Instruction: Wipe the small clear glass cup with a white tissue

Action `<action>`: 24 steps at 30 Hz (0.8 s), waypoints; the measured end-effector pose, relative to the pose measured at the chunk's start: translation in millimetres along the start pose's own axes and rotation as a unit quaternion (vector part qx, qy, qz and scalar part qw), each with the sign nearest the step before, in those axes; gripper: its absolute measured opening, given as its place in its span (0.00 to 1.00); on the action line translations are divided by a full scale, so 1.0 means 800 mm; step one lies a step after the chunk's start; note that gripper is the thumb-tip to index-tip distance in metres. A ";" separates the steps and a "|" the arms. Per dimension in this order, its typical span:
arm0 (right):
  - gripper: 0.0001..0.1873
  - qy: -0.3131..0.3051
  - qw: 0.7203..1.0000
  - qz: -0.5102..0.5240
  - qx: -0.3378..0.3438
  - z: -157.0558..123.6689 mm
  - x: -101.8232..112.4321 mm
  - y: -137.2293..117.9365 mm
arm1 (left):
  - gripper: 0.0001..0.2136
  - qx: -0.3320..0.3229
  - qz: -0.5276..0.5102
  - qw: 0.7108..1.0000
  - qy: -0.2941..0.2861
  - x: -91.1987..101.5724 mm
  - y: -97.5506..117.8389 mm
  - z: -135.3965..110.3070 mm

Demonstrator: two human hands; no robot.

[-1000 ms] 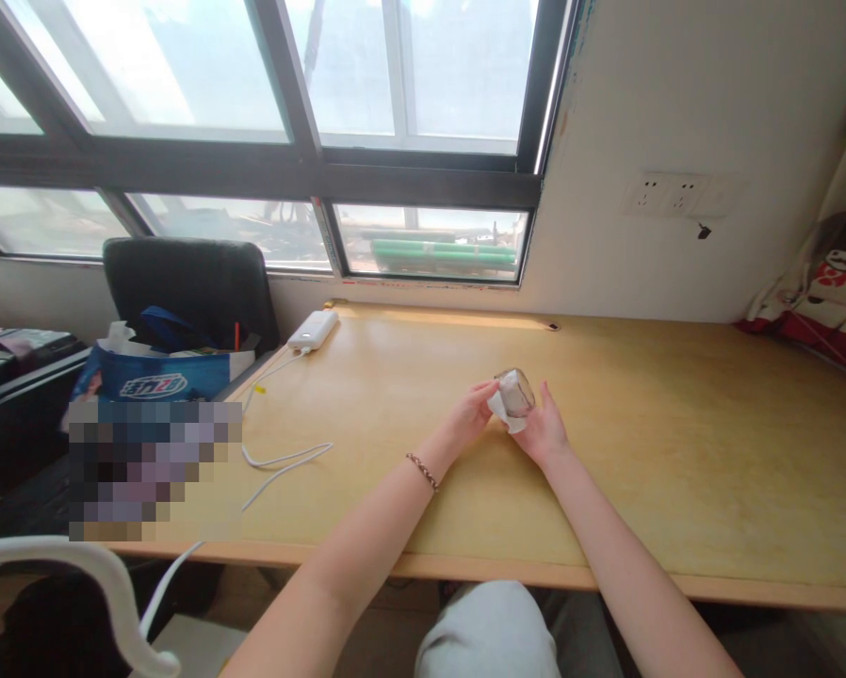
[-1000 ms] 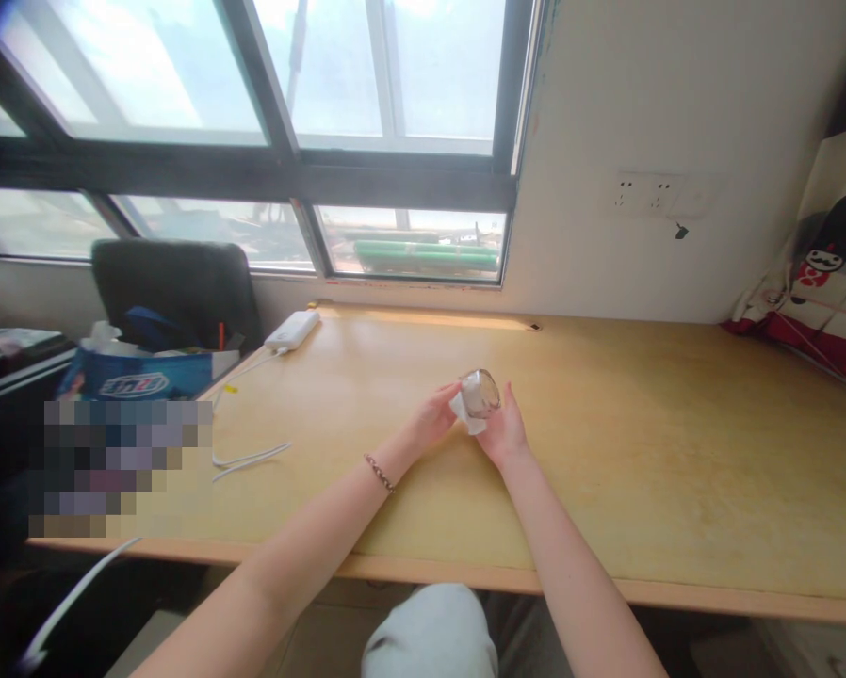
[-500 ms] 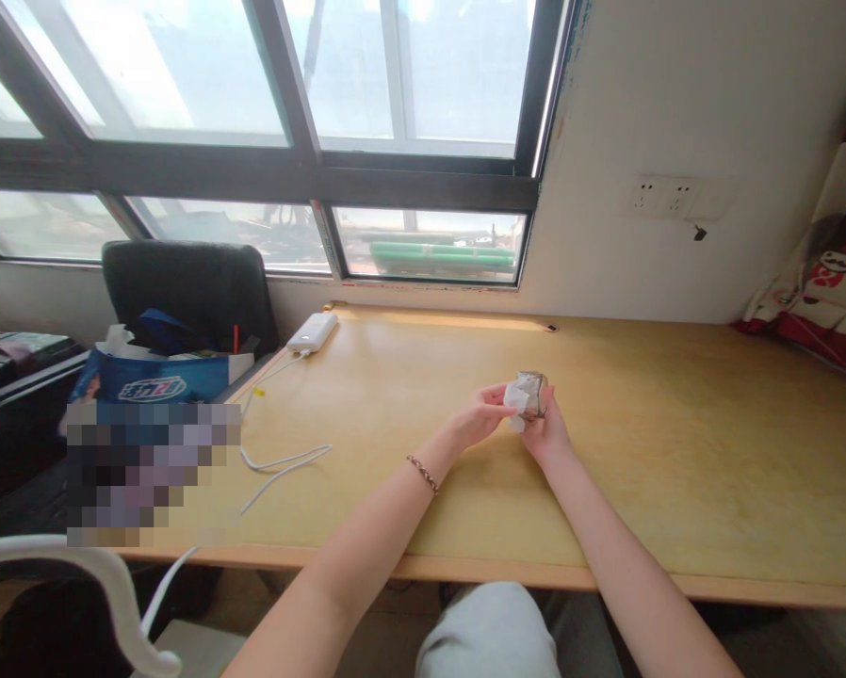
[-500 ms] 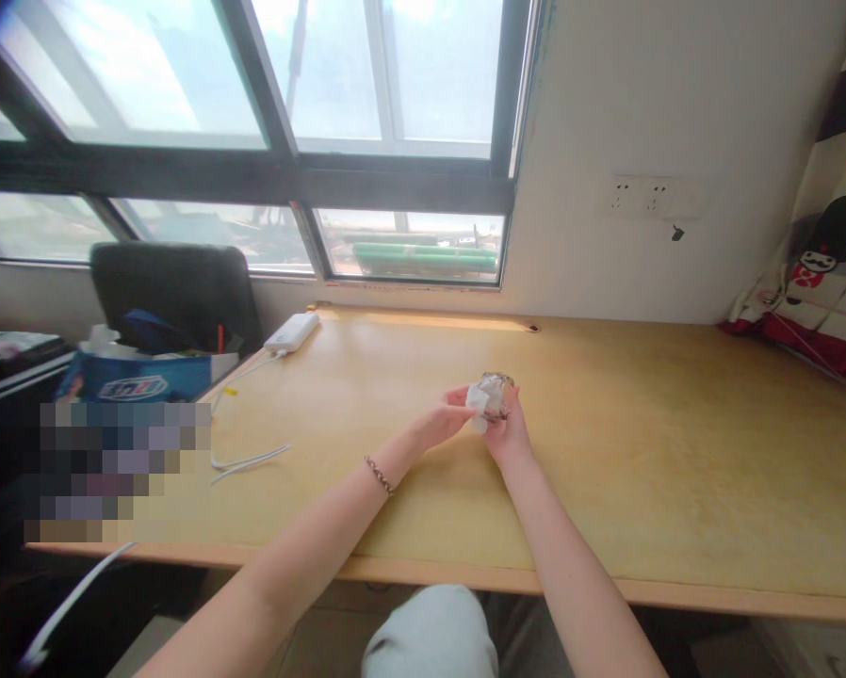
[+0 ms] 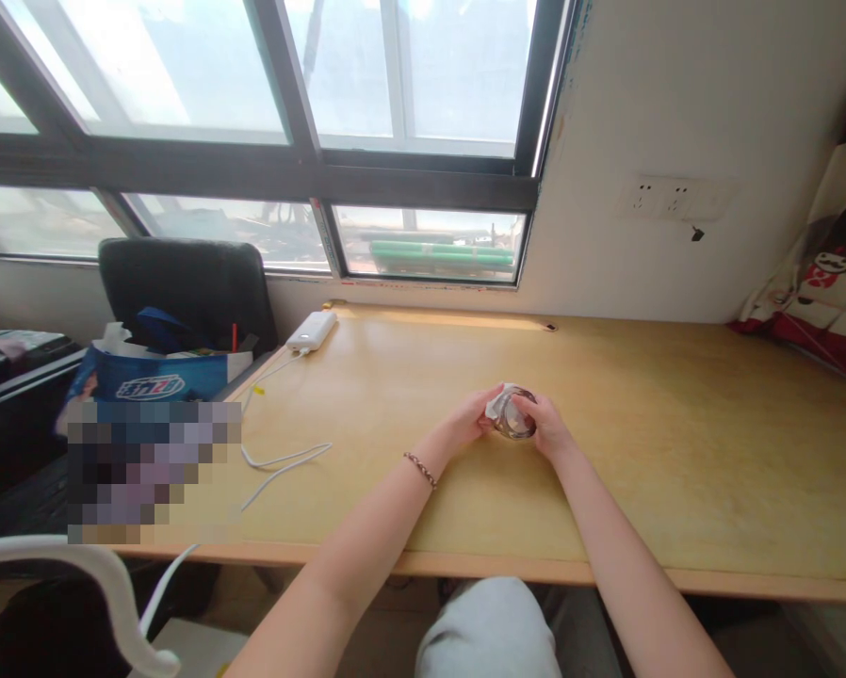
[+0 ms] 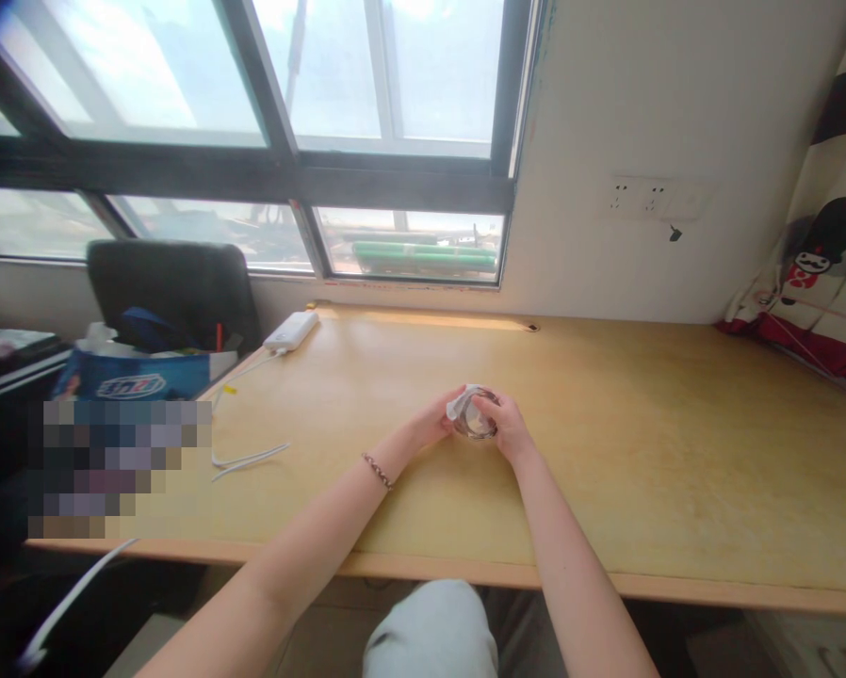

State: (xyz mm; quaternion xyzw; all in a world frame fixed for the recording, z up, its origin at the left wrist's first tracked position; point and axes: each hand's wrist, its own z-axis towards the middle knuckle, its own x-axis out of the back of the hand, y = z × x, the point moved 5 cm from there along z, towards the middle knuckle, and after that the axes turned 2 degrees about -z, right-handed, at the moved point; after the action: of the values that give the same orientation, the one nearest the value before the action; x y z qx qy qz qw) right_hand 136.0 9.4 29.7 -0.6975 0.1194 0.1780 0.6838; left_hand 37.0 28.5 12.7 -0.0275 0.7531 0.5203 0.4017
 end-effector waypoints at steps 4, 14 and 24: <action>0.14 -0.060 0.997 -0.009 -0.043 -0.006 -0.008 0.000 | 0.15 0.027 0.005 1.000 -0.012 -0.001 -0.002 -0.003; 0.25 -0.041 0.983 0.158 -0.086 0.001 -0.011 0.012 | 0.15 -0.074 -0.024 0.997 0.012 0.003 0.011 0.000; 0.22 0.037 0.983 0.177 -0.038 0.008 0.002 0.017 | 0.15 -0.050 0.002 0.997 -0.059 -0.013 0.006 -0.005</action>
State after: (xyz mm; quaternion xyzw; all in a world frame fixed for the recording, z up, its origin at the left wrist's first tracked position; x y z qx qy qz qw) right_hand 131.2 15.6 16.6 -0.6965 0.2595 0.2750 0.6098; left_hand 39.5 23.7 23.2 -0.0153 0.7014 0.5590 0.4420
